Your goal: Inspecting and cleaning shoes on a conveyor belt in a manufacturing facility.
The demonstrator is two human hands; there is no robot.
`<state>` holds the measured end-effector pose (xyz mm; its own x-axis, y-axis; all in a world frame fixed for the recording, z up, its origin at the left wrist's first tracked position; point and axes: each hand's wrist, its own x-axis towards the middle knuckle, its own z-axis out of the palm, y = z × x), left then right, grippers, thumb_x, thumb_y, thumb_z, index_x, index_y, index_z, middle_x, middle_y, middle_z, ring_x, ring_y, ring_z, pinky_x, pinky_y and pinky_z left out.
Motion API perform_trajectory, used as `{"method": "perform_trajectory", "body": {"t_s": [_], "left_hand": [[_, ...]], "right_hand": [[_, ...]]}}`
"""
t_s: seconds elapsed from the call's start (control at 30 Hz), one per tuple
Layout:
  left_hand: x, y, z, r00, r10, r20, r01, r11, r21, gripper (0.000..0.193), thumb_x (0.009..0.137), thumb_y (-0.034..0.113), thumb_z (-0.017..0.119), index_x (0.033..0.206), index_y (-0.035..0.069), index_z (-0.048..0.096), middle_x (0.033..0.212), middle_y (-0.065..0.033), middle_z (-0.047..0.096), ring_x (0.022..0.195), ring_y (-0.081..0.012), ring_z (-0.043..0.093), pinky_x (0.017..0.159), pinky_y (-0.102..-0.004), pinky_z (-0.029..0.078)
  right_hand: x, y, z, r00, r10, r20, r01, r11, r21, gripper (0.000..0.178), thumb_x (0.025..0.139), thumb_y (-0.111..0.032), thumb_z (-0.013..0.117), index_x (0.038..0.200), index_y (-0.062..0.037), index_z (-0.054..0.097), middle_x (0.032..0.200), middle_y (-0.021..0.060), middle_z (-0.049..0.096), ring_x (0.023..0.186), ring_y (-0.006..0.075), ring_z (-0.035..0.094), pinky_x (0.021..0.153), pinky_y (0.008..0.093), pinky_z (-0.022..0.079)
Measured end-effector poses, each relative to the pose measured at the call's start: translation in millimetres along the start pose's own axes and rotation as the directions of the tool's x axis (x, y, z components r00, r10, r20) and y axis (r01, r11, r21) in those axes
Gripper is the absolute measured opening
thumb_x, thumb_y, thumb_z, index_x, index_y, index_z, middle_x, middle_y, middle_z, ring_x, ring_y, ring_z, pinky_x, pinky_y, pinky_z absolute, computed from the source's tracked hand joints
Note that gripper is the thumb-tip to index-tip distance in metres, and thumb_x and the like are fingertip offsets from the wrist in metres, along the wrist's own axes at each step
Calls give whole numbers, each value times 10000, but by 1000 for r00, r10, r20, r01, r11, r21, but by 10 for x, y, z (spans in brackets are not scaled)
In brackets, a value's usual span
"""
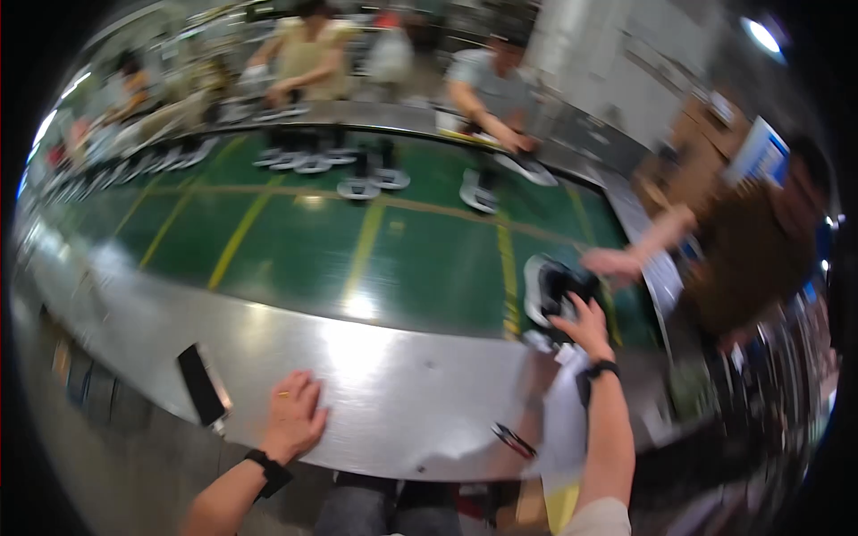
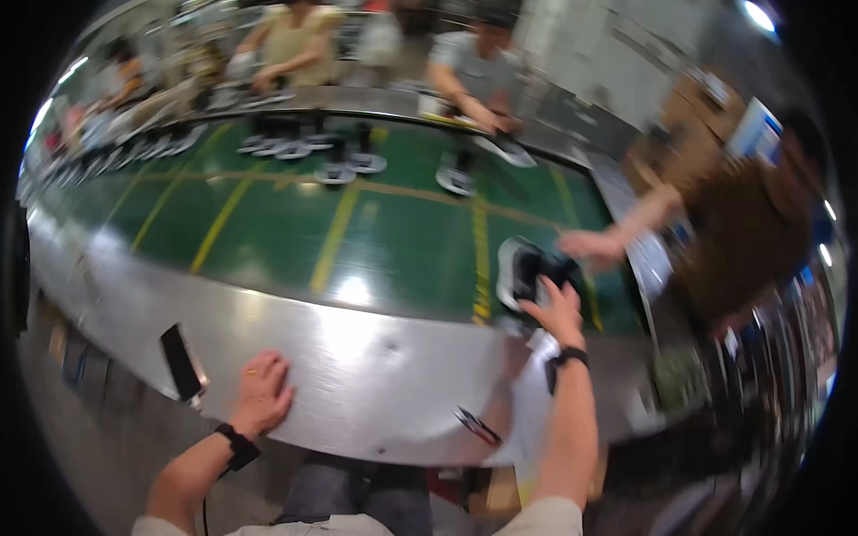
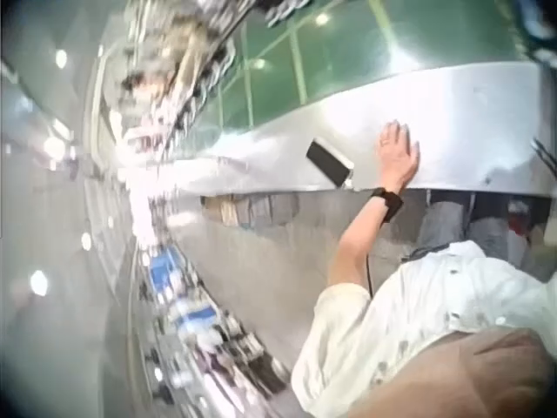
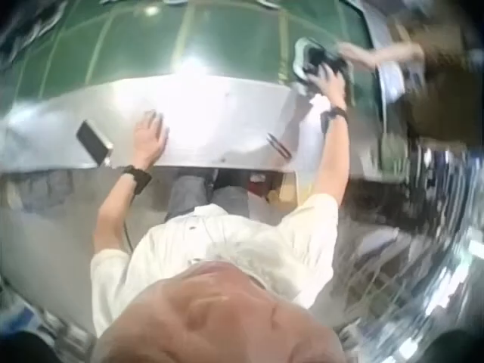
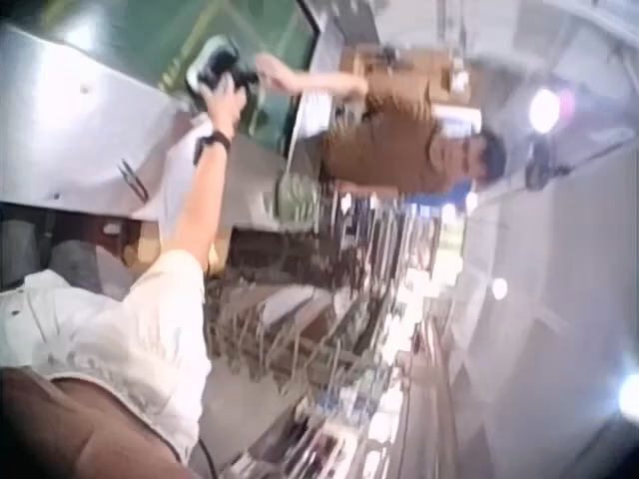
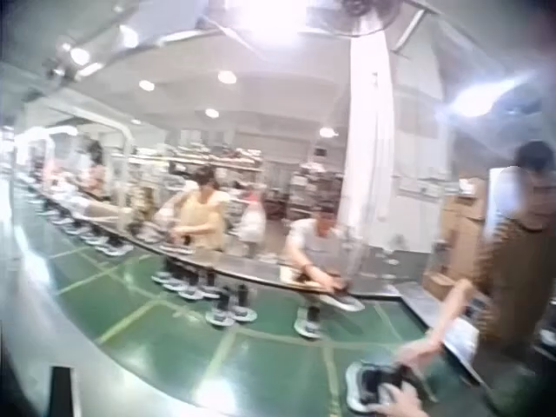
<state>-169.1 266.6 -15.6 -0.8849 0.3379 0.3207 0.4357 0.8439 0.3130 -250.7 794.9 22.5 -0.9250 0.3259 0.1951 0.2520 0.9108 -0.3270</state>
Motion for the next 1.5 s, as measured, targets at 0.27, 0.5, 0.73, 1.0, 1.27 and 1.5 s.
{"method": "perform_trajectory", "body": {"t_s": [0.27, 0.5, 0.73, 1.0, 1.27, 1.5], "left_hand": [[-101, 5, 167, 998, 43, 36, -41, 999, -34, 459, 846, 294, 516, 1214, 24, 467, 1265, -175, 449, 1227, -309, 383, 1003, -416, 301], [-164, 88, 198, 996, 56, 71, -49, 994, -97, 459, 886, 302, 471, 1242, 16, 429, 1309, -177, 399, 1256, -297, 340, 1020, -406, 277], [-70, -41, 95, 997, 14, -71, -21, 995, -100, 378, 739, 296, 625, 984, 16, 558, 994, -150, 548, 1023, -293, 508, 914, -421, 373], [-1, 350, 100, 960, 89, -264, -166, 943, -289, 388, 791, 242, 626, 1094, 12, 549, 1157, -180, 531, 1104, -332, 481, 945, -384, 384], [190, 1220, 109, 991, -36, -129, -65, 710, -702, 431, 786, 180, 638, 1174, 62, 493, 1009, -160, 614, 948, -322, 579, 812, -378, 464], [332, 1187, 64, 999, -44, 0, 32, 721, -692, 578, 805, 167, 612, 1302, 91, 328, 928, -175, 621, 865, -345, 601, 770, -389, 475]], "right_hand": [[64, 60, 126, 992, 12, 124, 26, 953, -303, 525, 756, -454, 633, 1121, -81, 578, 995, 180, 638, 947, 364, 586, 844, 404, 448], [-137, -548, -181, 968, -96, 232, 110, 993, -47, 526, 632, -465, 732, 952, -55, 648, 923, 132, 661, 881, 278, 620, 781, 344, 454], [-1073, -1913, -504, 901, -391, 186, 389, 920, 49, 462, 558, -351, 743, 899, -61, 629, 857, 131, 607, 849, 307, 568, 718, 394, 455], [-2316, -2177, -514, 869, -406, 282, 418, 908, 20, 457, 582, -412, 760, 863, -79, 623, 811, 116, 602, 845, 301, 573, 699, 388, 474], [-2651, -2195, -316, 889, -384, 251, 402, 915, -24, 406, 593, -328, 781, 833, -59, 594, 832, 141, 531, 806, 309, 574, 643, 406, 489], [-2652, -2135, -269, 919, -347, 186, 351, 936, 12, 425, 579, -368, 780, 841, -82, 607, 847, 124, 514, 794, 296, 577, 617, 404, 477]]}}
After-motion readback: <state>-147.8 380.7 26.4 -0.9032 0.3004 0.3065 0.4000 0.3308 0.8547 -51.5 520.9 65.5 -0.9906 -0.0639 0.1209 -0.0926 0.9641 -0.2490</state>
